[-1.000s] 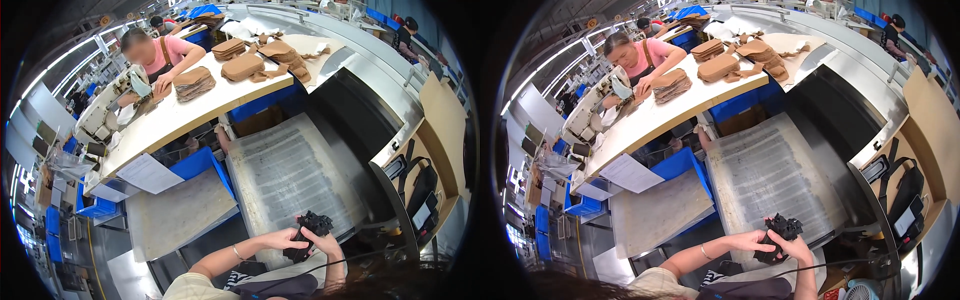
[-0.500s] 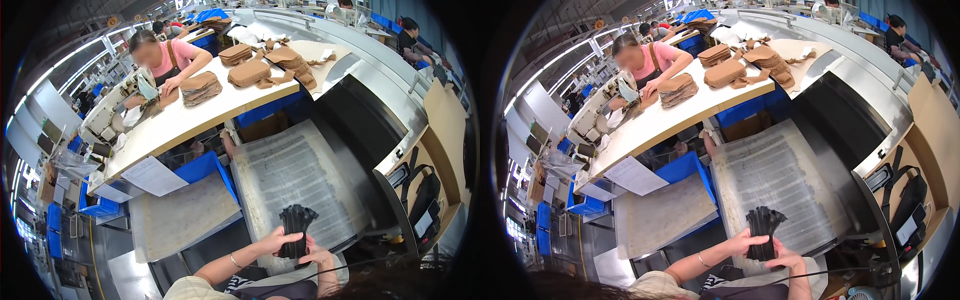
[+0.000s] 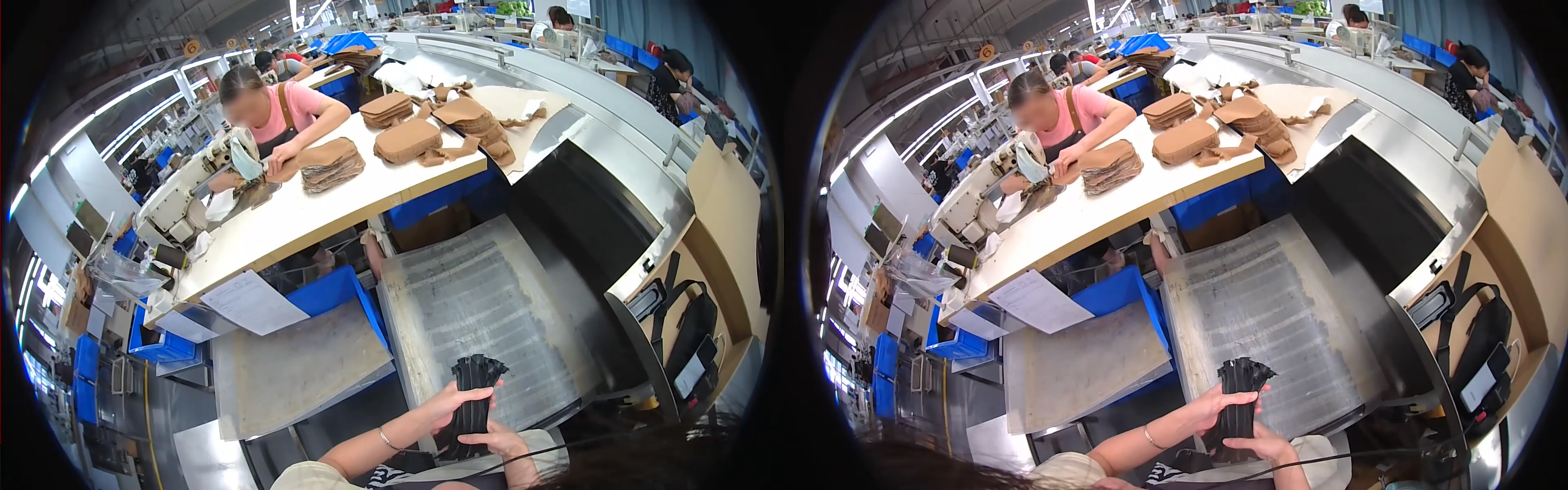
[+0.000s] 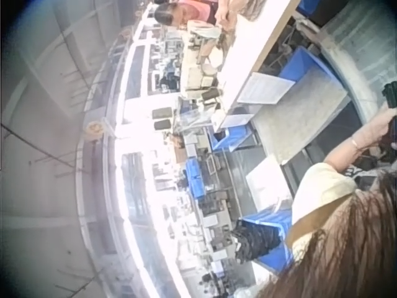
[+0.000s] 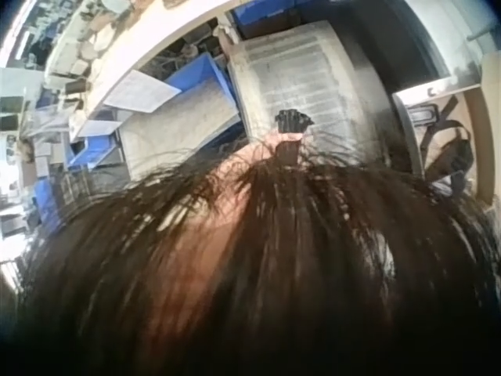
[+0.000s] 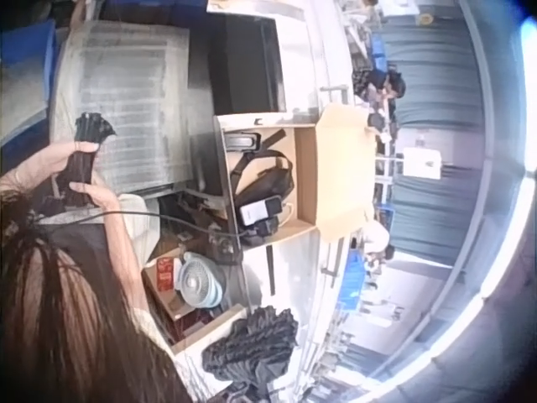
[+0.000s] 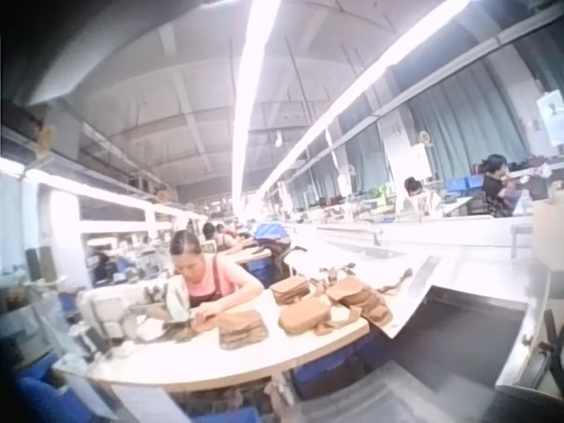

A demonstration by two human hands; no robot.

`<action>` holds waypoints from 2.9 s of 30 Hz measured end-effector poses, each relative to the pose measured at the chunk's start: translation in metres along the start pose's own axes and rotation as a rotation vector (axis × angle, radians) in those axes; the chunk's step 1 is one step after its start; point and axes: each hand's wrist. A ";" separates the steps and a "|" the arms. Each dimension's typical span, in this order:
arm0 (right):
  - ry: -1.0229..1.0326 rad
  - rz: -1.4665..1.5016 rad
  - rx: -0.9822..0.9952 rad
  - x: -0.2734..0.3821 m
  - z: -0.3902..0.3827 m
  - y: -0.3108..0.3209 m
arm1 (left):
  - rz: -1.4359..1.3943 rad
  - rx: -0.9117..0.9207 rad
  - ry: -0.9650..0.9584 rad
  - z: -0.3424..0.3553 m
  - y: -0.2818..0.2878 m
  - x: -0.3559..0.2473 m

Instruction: Sewing fabric components and assembling bag straps at a workshop station.

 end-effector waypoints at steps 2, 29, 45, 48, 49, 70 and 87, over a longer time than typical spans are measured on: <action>-0.008 0.088 0.002 -0.001 -0.002 -0.002 | 0.081 0.027 -0.025 0.000 0.004 0.005; 0.099 0.161 -0.227 -0.031 0.019 -0.021 | 0.109 -0.102 -0.056 -0.040 0.011 0.028; 0.152 -0.112 -0.221 -0.033 0.014 -0.055 | 0.039 -0.165 -0.162 -0.065 0.021 0.041; 0.091 0.054 -0.251 -0.036 0.012 -0.057 | 0.070 -0.143 -0.170 -0.068 0.016 0.039; 0.099 0.095 -0.258 -0.036 0.012 -0.060 | 0.104 -0.151 -0.213 -0.067 0.015 0.039; 0.092 0.535 -0.226 -0.060 -0.026 -0.054 | -0.263 0.281 0.349 -0.067 0.015 0.050; 1.283 0.661 -0.905 -0.108 -0.254 -0.191 | 1.616 0.035 -0.299 0.023 0.129 0.096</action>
Point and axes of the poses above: each hand's wrist, its own z-axis towards the middle knuckle, its own y-axis out of the back of the hand, x = y × z, and after that the axes turned 6 degrees about z, right-handed
